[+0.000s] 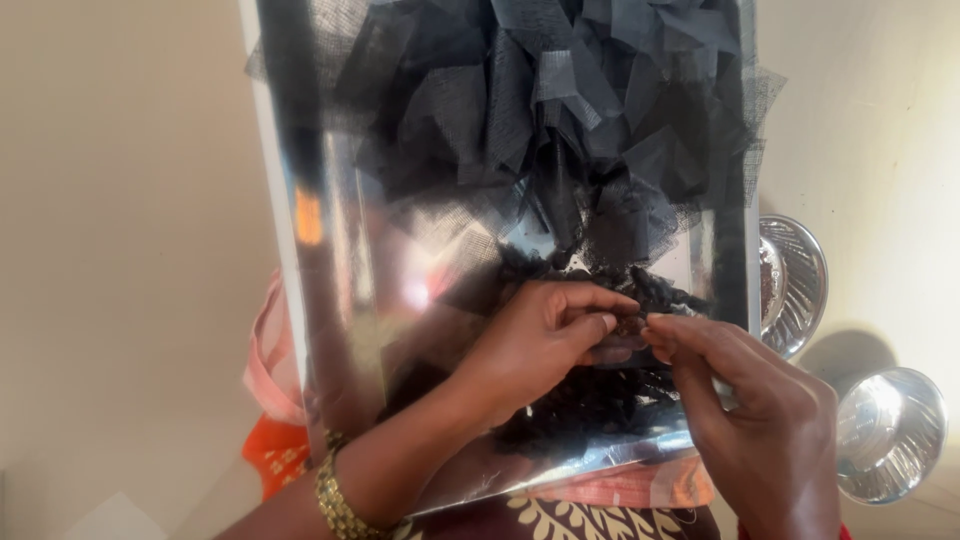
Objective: Sorting and handling small black mesh squares on a tray.
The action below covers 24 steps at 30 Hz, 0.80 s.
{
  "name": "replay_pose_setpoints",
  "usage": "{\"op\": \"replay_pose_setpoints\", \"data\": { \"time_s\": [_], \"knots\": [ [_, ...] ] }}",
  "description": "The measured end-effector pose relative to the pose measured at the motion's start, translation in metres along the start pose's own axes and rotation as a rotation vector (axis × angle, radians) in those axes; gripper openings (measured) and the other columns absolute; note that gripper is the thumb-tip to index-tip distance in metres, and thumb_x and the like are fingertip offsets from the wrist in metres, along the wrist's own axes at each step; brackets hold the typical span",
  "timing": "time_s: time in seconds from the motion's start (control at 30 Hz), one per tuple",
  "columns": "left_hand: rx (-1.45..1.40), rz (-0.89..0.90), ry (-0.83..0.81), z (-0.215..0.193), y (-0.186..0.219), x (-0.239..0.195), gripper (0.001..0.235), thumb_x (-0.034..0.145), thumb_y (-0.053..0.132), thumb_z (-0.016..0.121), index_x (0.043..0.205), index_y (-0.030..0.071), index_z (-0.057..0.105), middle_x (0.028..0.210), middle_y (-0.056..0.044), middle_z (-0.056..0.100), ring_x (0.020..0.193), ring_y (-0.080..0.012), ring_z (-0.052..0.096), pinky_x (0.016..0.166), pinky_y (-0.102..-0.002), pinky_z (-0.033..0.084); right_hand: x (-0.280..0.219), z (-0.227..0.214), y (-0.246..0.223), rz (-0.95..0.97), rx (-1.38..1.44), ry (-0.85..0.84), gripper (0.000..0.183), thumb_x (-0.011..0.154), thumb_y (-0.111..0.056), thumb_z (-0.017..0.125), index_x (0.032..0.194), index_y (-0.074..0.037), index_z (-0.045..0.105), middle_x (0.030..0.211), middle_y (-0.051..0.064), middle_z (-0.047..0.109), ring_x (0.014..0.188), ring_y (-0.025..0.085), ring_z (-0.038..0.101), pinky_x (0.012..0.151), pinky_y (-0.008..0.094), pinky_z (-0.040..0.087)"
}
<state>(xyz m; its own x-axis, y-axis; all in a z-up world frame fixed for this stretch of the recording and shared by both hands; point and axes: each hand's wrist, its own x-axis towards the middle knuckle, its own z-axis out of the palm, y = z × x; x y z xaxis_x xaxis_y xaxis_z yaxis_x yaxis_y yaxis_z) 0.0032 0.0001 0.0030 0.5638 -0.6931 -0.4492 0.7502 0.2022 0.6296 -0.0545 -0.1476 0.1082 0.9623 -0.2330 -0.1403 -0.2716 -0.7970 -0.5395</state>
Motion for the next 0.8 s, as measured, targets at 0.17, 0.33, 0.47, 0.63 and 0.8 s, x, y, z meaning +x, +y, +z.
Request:
{"op": "replay_pose_setpoints", "data": {
  "time_s": [0.17,0.33,0.47,0.63,0.8],
  "knots": [
    [-0.122,0.022,-0.020,-0.003,-0.011,0.003,0.032,0.104,0.004,0.052,0.130,-0.010,0.063,0.115,-0.015,0.072,0.104,-0.0180,0.071,0.094,-0.029,0.061,-0.002,0.004,0.001,-0.081,-0.006,0.024,0.022,0.089,-0.001,0.073,0.110,-0.005,0.078,0.107,0.011,0.079,0.095,0.018,0.078,0.073,0.029,0.064],
    [-0.047,0.024,-0.020,-0.002,-0.008,0.002,0.032,0.103,0.004,0.053,0.130,-0.010,0.064,0.114,-0.015,0.072,0.102,-0.0184,0.071,0.094,-0.029,0.061,-0.001,0.004,0.002,0.038,0.024,0.074,0.022,0.093,0.001,0.070,0.112,-0.005,0.078,0.106,0.010,0.080,0.093,0.018,0.079,0.076,0.030,0.064],
    [-0.117,0.036,-0.042,-0.003,-0.011,0.001,0.032,0.103,0.003,0.051,0.130,-0.010,0.063,0.117,-0.014,0.071,0.106,-0.0177,0.072,0.096,-0.029,0.061,-0.001,0.009,0.006,-0.091,0.006,0.044,0.036,0.093,-0.001,0.071,0.128,-0.006,0.069,0.110,0.010,0.079,0.102,0.019,0.077,0.082,0.031,0.063],
    [-0.084,0.029,-0.016,0.000,-0.005,0.000,0.032,0.103,0.003,0.052,0.130,-0.010,0.063,0.116,-0.015,0.071,0.103,-0.0189,0.070,0.093,-0.030,0.060,-0.003,0.008,0.006,-0.108,0.010,0.011,0.051,0.092,-0.001,0.069,0.142,-0.008,0.059,0.108,0.008,0.079,0.103,0.020,0.077,0.076,0.031,0.063],
    [-0.160,0.018,-0.026,-0.001,-0.004,-0.003,0.032,0.103,0.004,0.052,0.129,-0.011,0.063,0.119,-0.015,0.071,0.107,-0.0177,0.071,0.097,-0.029,0.060,-0.001,-0.010,0.024,-0.005,0.108,-0.013,0.046,0.089,0.002,0.071,0.133,-0.010,0.067,0.125,0.009,0.073,0.112,0.020,0.072,0.085,0.031,0.060]
  ]
}}
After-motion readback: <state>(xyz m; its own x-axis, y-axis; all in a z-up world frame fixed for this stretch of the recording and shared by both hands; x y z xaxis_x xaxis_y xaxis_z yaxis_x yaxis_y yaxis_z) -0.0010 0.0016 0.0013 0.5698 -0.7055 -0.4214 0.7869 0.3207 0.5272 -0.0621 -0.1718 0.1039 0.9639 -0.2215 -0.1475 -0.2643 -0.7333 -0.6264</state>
